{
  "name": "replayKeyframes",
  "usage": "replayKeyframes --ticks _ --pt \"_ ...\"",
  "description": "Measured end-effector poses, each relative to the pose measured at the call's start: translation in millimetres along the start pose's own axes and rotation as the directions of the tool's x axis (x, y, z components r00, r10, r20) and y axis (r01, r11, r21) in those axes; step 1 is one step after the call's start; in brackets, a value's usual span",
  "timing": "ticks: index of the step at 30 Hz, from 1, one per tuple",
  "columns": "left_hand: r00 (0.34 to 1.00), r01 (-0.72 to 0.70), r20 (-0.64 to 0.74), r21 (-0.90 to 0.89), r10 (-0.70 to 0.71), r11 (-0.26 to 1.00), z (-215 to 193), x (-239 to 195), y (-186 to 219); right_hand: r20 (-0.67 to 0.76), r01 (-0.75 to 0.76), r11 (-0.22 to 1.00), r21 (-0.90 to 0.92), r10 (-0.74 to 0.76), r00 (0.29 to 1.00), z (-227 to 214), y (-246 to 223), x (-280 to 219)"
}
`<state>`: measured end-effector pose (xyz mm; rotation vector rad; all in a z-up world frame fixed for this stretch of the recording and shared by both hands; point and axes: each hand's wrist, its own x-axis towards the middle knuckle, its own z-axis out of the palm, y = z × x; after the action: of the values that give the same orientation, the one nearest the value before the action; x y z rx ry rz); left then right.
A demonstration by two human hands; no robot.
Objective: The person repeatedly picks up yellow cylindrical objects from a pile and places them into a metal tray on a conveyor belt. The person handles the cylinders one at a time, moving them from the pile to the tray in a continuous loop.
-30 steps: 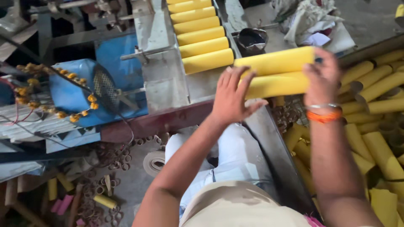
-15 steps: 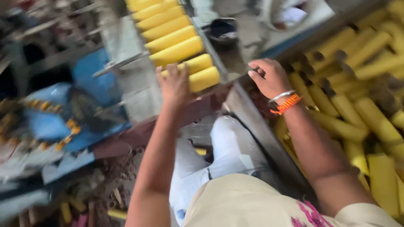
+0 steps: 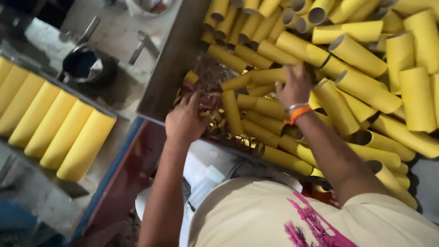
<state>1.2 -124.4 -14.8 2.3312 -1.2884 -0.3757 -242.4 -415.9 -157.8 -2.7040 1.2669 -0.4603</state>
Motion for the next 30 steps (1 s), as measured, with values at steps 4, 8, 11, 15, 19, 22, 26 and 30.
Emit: replayKeyframes --ticks 4,8,11,15,19,22,26,30 --pt "0.948 0.174 0.231 0.193 -0.217 0.966 3.0 9.2 -3.5 0.096 -0.246 0.960 0.135 0.235 0.967 22.8 40.3 42.8" --pt "0.927 0.178 0.274 0.278 -0.255 0.944 8.2 16.2 -11.1 0.003 -0.189 0.927 0.324 0.199 0.980 72.0 57.1 55.3" --pt "0.948 0.166 0.220 0.269 -0.228 0.949 12.6 13.4 -14.5 -0.266 -0.202 0.911 0.358 0.307 0.914 85.1 80.2 56.0" --pt "0.961 0.140 0.195 0.272 -0.197 0.952 13.2 9.6 -16.6 -0.353 -0.366 0.832 0.417 0.519 0.778 86.8 99.0 75.8" --pt "0.969 0.142 0.164 0.229 -0.182 0.963 12.4 8.3 -13.7 -0.309 -0.453 0.772 0.445 0.607 0.732 83.3 108.3 98.2" --pt "0.979 0.140 0.121 0.198 -0.166 0.970 9.9 5.8 -10.6 -0.119 -0.477 0.664 0.576 0.646 0.754 68.0 105.5 102.2" --pt "0.965 0.198 0.137 0.180 -0.224 0.963 10.9 6.6 -9.1 0.068 -0.438 0.580 0.687 0.548 0.834 39.9 84.8 82.9" --pt "0.997 0.077 -0.024 0.051 -0.076 0.996 20.6 0.9 -14.9 -0.018 -0.190 0.731 0.655 0.266 0.964 33.0 53.6 80.5"
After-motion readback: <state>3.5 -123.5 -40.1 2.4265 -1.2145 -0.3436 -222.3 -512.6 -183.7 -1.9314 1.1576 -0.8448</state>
